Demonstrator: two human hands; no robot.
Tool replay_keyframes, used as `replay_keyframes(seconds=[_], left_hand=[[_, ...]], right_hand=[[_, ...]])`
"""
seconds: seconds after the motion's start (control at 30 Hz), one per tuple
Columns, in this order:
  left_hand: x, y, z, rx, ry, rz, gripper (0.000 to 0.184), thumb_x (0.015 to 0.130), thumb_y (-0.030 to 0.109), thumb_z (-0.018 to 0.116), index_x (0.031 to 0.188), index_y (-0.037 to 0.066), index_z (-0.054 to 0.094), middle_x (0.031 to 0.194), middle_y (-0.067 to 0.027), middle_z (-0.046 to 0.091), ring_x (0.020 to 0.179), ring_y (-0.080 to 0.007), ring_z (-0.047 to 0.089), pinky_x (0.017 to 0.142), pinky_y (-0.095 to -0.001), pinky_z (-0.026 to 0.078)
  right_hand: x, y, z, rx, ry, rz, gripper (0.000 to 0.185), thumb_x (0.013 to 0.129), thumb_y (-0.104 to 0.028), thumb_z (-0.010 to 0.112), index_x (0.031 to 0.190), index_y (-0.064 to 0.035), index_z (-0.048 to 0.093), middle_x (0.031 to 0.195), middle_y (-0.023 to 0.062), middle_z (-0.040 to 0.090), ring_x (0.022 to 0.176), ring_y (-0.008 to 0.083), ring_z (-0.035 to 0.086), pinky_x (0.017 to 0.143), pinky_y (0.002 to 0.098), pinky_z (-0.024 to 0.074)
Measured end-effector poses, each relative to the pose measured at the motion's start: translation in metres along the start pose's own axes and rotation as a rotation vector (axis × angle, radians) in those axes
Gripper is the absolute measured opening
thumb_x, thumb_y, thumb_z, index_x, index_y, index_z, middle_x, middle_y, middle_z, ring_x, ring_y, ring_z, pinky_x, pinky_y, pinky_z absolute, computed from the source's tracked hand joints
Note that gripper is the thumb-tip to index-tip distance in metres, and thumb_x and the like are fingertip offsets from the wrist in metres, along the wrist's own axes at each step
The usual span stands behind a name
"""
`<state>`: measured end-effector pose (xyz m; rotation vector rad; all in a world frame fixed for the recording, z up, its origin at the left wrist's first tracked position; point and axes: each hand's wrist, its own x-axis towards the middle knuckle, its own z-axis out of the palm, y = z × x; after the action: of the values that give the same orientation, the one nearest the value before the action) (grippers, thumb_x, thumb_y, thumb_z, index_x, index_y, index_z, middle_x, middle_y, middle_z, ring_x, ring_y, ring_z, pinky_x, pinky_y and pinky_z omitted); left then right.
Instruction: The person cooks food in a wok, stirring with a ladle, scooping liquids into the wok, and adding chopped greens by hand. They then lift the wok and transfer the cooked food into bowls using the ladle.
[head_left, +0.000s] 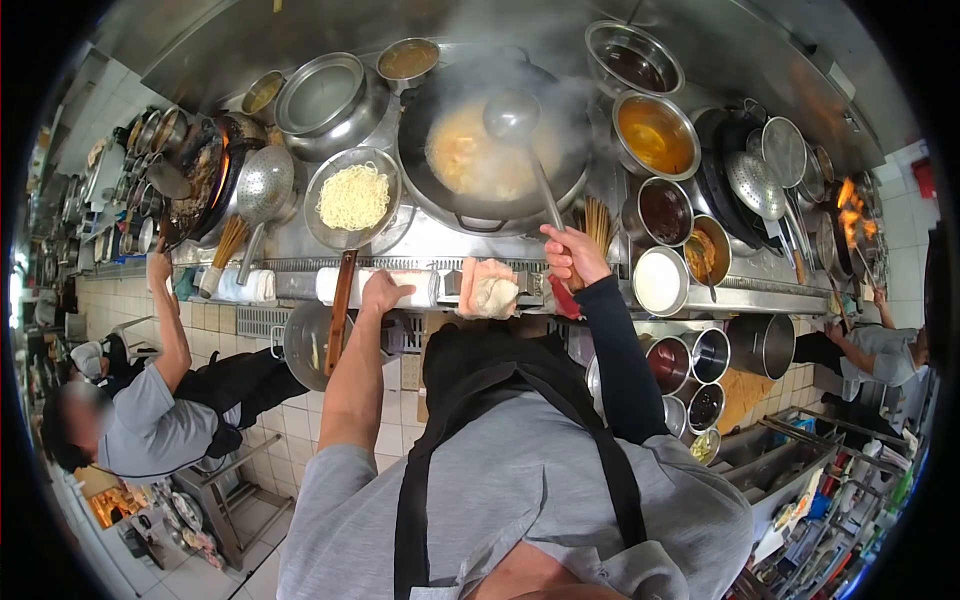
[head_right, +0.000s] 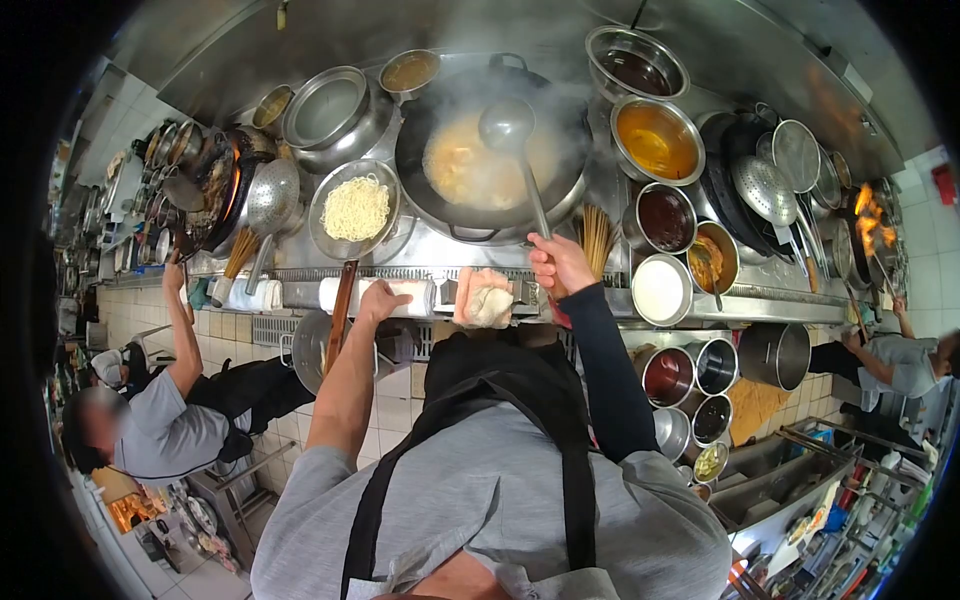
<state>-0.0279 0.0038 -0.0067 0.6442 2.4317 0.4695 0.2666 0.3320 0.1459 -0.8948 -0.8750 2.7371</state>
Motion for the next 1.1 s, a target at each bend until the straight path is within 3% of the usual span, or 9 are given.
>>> replay_keyframes(seconds=[0.5, 1.1], left_hand=[[0.0, 0.001, -0.001, 0.016, -0.015, 0.002, 0.068, 0.062, 0.055, 0.09, 0.088, -0.005, 0.07, 0.089, -0.0257, 0.073, 0.089, -0.0382, 0.071, 0.084, -0.0428, 0.054], [0.003, -0.002, 0.001, 0.002, -0.023, -0.004, 0.065, 0.063, 0.052, 0.091, 0.087, -0.004, 0.068, 0.088, -0.0247, 0.072, 0.087, -0.0378, 0.07, 0.082, -0.0419, 0.054]], right_hand=[[-0.038, 0.002, -0.003, -0.041, 0.151, 0.003, 0.021, 0.103, -0.015, 0.058, 0.12, -0.0053, 0.05, 0.078, 0.0006, 0.049, 0.053, 0.007, 0.039, 0.044, 0.0241, 0.0307], [-0.027, 0.014, 0.0, -0.086, 0.111, 0.055, 0.016, 0.104, -0.015, 0.057, 0.116, -0.0078, 0.052, 0.077, -0.0007, 0.051, 0.054, 0.0056, 0.041, 0.044, 0.023, 0.0322]])
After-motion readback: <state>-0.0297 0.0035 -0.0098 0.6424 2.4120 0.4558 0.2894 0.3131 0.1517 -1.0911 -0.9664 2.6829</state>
